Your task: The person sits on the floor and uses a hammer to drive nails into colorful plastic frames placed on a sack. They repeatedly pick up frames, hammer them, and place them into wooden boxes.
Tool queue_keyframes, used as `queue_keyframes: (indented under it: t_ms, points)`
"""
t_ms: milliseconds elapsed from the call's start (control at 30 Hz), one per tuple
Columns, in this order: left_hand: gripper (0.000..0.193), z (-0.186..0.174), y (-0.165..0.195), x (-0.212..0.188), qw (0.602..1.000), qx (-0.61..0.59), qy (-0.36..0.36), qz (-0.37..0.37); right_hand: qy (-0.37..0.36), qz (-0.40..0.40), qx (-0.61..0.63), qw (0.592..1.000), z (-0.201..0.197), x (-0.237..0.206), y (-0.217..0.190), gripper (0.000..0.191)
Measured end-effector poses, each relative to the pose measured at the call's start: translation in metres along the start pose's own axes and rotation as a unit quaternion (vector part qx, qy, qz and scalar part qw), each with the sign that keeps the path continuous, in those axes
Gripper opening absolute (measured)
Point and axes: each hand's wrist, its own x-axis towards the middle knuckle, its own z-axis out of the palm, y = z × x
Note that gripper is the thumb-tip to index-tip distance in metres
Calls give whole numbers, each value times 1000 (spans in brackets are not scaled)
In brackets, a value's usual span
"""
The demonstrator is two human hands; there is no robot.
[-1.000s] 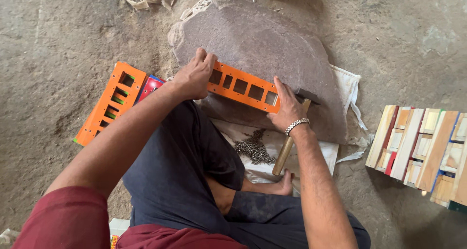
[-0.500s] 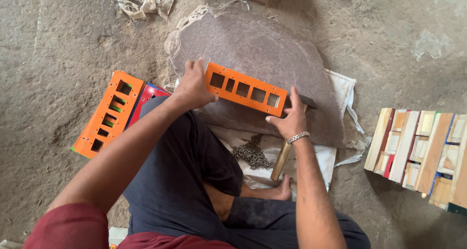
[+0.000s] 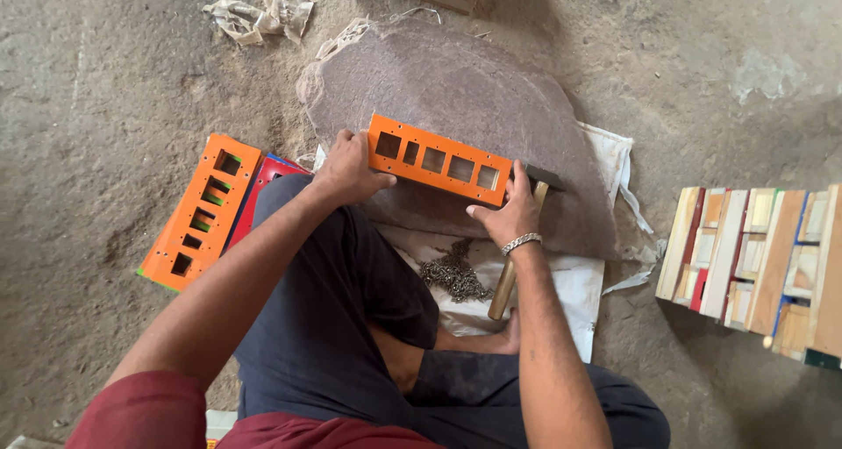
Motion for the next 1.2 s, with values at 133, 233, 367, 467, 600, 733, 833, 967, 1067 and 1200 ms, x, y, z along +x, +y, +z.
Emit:
queue_keyframes:
  t_ms: [133, 233, 367, 467, 600, 733, 833, 967, 1067, 1200]
  points:
    - [87, -1, 10, -13, 986, -5, 159, 50, -8, 42, -31, 999, -18, -18, -7, 125]
    - [66, 11, 21, -33, 969, -23, 225, 99, 24, 77, -83, 993, -35, -62, -5, 112]
    - [37, 63, 47, -69, 968, 38, -28, 248, 65, 105, -41, 992, -35, -131, 10, 93]
    - [32, 124, 74, -90, 951, 132, -209, 185, 109, 98, -86, 985, -19, -152, 27, 88]
    - [19, 165, 73, -89, 925, 170, -109, 321, 120, 128, -118, 977, -2, -146, 50, 92]
    - [10, 166, 65, -83, 920, 198, -117, 318, 119, 200, -96, 968, 9, -135, 54, 92]
    - [10, 162, 64, -87, 926, 149, -83, 337, 120, 228, -36, 966, 9, -134, 46, 88]
    - [10, 160, 68, -92, 940, 102, -87, 313, 133, 246, 82, 957, 0, -137, 32, 84]
    - [13, 161, 71, -89, 952, 1, -56, 302, 147, 225, 141, 953, -6, -139, 22, 80]
    - [17, 150, 77, -70, 932, -125, 79, 332, 150, 236, 223, 934, -11, -140, 12, 75]
